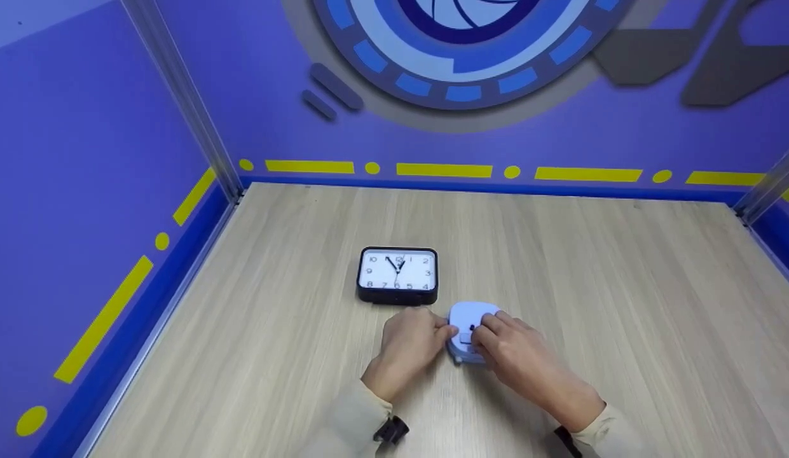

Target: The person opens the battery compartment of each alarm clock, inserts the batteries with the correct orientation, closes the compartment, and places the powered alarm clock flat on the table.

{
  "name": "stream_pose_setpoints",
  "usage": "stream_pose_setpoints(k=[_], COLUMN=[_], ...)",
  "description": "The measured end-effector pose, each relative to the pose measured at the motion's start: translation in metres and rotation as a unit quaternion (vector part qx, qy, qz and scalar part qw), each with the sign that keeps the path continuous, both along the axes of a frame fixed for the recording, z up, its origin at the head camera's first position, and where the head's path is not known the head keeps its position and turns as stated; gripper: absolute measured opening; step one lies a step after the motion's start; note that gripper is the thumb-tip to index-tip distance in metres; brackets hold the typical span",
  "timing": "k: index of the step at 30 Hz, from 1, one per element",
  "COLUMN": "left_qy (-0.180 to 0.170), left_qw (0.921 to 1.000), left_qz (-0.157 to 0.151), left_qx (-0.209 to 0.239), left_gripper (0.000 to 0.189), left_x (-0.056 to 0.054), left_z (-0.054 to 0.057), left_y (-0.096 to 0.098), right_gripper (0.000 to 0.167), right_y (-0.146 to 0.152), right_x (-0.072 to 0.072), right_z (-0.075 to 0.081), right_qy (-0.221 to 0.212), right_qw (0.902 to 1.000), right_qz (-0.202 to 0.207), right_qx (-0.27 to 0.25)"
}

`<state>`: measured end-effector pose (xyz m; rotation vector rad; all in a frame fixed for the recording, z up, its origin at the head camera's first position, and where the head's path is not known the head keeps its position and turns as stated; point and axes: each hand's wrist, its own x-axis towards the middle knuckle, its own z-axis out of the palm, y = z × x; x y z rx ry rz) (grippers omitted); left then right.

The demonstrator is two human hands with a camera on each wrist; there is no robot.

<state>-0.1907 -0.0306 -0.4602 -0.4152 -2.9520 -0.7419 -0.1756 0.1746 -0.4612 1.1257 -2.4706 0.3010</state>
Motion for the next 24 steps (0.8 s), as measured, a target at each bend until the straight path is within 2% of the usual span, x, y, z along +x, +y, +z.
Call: stream_pose_setpoints(k=[7, 10, 13, 16, 18, 21, 24], left_qy=[0.000, 0.000, -0.002, -0.002, -0.001, -0.002, -0.008], left_qw=[1.0000, 1.0000, 1.0000, 1.0000, 1.0000, 1.0000, 1.0000], left_qz=[0.002, 0.001, 0.000, -0.001, -0.002, -0.001, 0.000], left_qx=[0.002, 0.004, 0.006, 0.003, 0.003, 0.004, 0.004], left_gripper=[0.017, 0.017, 0.016, 0.014, 0.013, 0.013, 0.013], left_x=[0.000, 0.000, 0.000, -0.001, -0.001, -0.001, 0.000], left_z=[-0.001, -0.001, -0.001, -0.001, -0.001, 0.000, 0.000], left_y=[0.000, 0.000, 0.000, 0.000, 0.000, 0.000, 0.000], right_gripper=[0.028, 0.027, 0.023, 0.018, 0.018, 0.032, 0.048], right_y=[0.001, 0.002, 0.003, 0.004, 0.004, 0.006, 0.007], right_x=[0.000, -0.001, -0.002, -0.001, 0.000, 0.001, 0.002], right_z=[0.001, 0.001, 0.004, 0.007, 0.009, 0.011, 0.010], right_qy=[-0.009, -0.021, -0.046, -0.077, -0.103, -0.140, -0.180], right_qw=[0.9999, 0.9997, 0.9987, 0.9943, 0.9876, 0.9739, 0.9594], right_qz=[0.005, 0.010, -0.005, -0.054, -0.099, -0.164, -0.210], right_qx=[0.008, -0.003, -0.023, -0.051, -0.066, -0.070, -0.054])
